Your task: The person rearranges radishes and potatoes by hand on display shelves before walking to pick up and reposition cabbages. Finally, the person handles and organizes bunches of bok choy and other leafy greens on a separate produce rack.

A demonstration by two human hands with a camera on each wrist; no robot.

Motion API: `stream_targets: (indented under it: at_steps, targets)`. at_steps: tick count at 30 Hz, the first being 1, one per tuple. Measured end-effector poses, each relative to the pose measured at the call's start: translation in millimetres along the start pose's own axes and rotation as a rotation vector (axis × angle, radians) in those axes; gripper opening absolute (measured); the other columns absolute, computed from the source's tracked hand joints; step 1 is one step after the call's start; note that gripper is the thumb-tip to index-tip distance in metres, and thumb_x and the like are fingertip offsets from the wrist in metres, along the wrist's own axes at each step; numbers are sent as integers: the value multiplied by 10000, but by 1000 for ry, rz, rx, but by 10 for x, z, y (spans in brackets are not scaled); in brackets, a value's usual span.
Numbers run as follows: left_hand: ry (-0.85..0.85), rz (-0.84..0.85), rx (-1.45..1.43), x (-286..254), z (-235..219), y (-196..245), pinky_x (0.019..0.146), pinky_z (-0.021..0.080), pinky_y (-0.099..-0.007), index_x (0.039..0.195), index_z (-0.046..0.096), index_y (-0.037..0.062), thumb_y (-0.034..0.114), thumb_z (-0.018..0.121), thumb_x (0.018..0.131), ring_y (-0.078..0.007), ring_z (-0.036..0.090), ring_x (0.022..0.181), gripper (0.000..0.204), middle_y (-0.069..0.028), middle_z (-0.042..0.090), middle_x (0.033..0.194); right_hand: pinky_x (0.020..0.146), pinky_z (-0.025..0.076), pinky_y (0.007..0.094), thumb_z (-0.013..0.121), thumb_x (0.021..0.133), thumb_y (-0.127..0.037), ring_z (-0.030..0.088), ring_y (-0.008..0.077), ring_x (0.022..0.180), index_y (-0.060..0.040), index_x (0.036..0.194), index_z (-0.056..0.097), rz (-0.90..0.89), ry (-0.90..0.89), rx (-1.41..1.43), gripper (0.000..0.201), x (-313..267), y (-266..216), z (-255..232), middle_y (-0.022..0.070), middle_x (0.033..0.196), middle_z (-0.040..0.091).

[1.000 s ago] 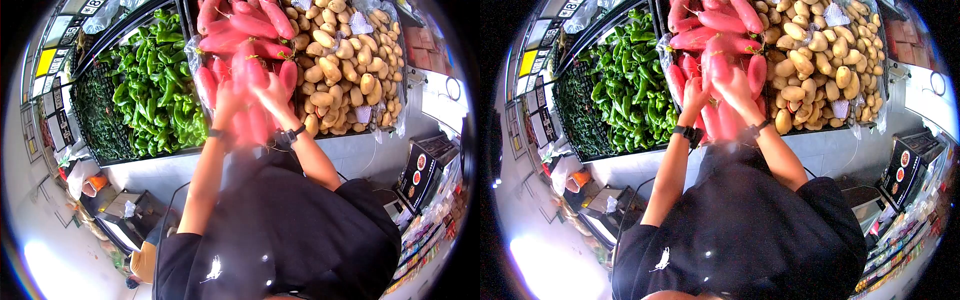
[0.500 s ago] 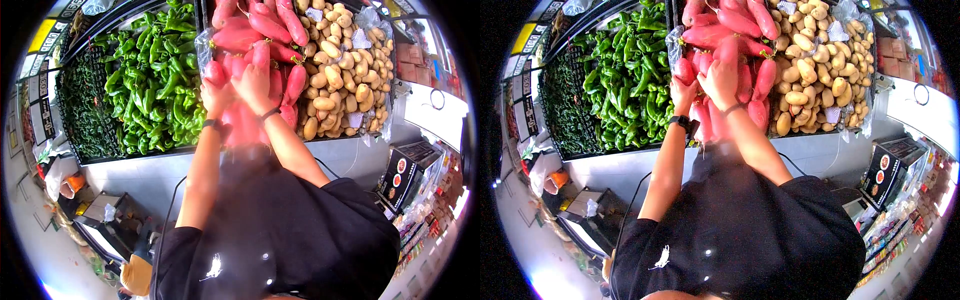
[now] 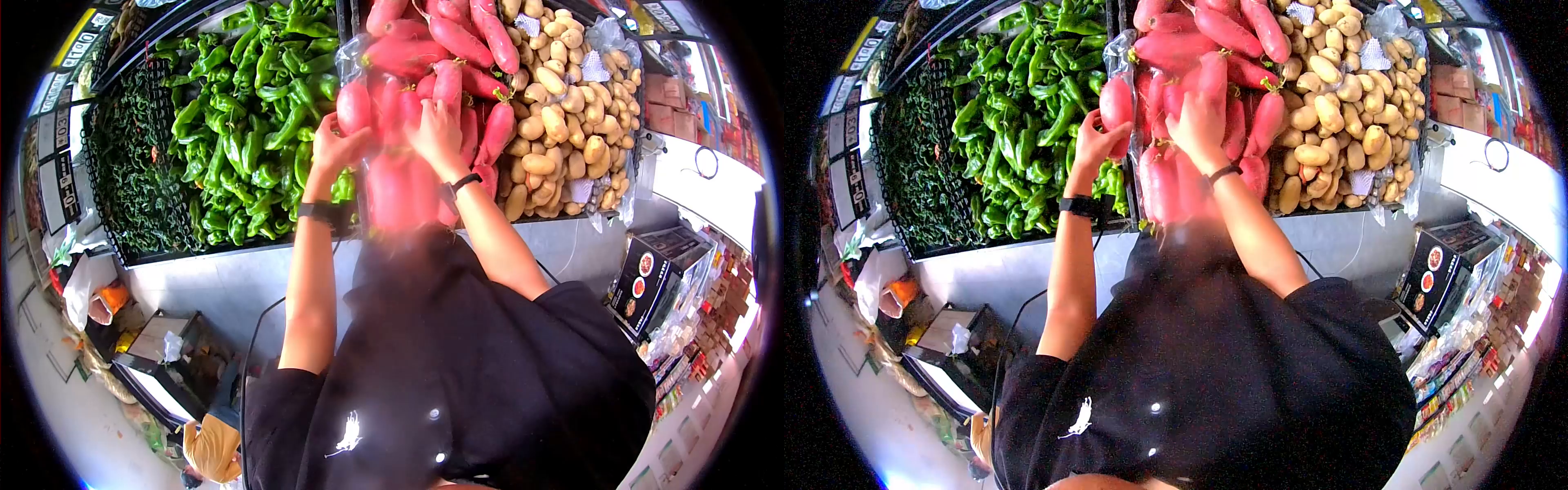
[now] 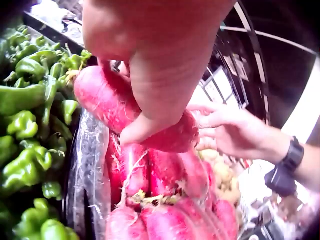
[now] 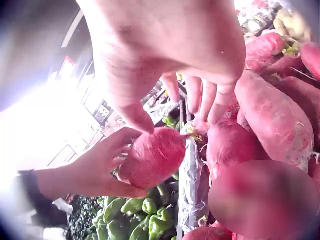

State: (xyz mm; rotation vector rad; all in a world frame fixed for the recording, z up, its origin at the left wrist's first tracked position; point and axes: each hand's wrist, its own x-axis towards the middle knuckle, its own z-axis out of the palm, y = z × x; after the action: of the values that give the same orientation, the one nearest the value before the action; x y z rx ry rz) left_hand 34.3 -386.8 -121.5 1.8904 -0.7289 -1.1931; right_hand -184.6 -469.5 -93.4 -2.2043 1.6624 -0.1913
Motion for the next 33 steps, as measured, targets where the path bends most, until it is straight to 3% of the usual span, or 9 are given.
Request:
stream_targets:
  at_steps: [5, 9, 11, 14, 17, 21, 22, 26, 33]
  targets:
    - [-93, 25, -228, 150, -87, -89, 807, 625, -338, 1366, 580, -53, 312, 951, 767, -203, 740, 953, 794, -146, 734, 1168, 914, 555, 547, 717, 900, -375, 657, 449, 1088, -54, 1244, 627, -7, 50, 74, 479, -8, 41, 27, 217, 1209, 642]
    - [-69, 185, 99, -92, -97, 314, 873, 612, -366, 1387, 575, -29, 287, 978, 683, -230, 731, 1028, 870, -164, 718, 1220, 931, 551, 518, 727, 901, -341, 655, 429, 1095, -49, 1257, 632, -20, 149, 191, 470, -18, 88, 87, 215, 1220, 647]
    - [-31, 547, 430, -50, -96, 230, 1013, 518, -480, 1367, 601, 49, 352, 970, 648, -341, 632, 1176, 863, -139, 674, 1258, 936, 549, 501, 740, 893, -308, 654, 411, 1106, -56, 1285, 631, -12, 130, 347, 479, -13, 78, -4, 213, 1230, 649]
    - [-101, 704, 795, -276, -151, 511, 1032, 477, -464, 1336, 642, 176, 128, 797, 780, -328, 584, 1192, 578, -20, 651, 1273, 987, 527, 493, 788, 847, -272, 666, 389, 1096, -66, 1315, 623, -170, 77, 498, 537, -106, -22, -199, 199, 1176, 682]
    - [-186, 1007, 978, -136, -202, 493, 1072, 459, -462, 1345, 635, 169, 2, 650, 775, -321, 586, 1204, 595, -42, 644, 1292, 986, 529, 487, 791, 836, -262, 666, 382, 1100, -78, 1345, 614, -319, -82, 402, 569, -218, -8, -145, 193, 1168, 681]
    - [-321, 1264, 1249, 273, -115, 390, 1260, 324, -459, 1370, 649, 213, 98, 604, 864, -284, 526, 1346, 521, -28, 611, 1386, 940, 553, 410, 746, 875, -105, 694, 324, 1075, -26, 1230, 688, -237, -169, 514, 369, -437, 67, -25, 178, 1139, 699]
    - [-379, 1304, 1406, 363, -65, 410, 1307, 257, -448, 1403, 634, 247, 136, 623, 876, -279, 462, 1420, 538, -10, 575, 1449, 907, 562, 438, 702, 869, -101, 688, 387, 1043, -29, 1196, 684, -212, -122, 550, 336, -529, 78, -61, 199, 1102, 697]
    - [-408, 1529, 1521, 626, 146, 362, 1312, 203, -525, 1295, 661, 343, 212, 625, 908, -296, 381, 1487, 410, -37, 443, 1596, 900, 564, 428, 691, 890, -89, 707, 357, 1003, -4, 1161, 687, -121, -65, 614, 283, -874, 312, -164, 208, 1067, 709]
    - [-138, 1122, 981, 556, 161, 93, 1187, 405, -510, 1445, 576, 198, -3, 618, 861, -418, 426, 1431, 619, -159, 421, 1573, 786, 581, 400, 695, 910, -96, 743, 324, 878, -13, 1053, 735, 70, 63, 561, 170, -1142, 794, -581, 183, 1000, 755]
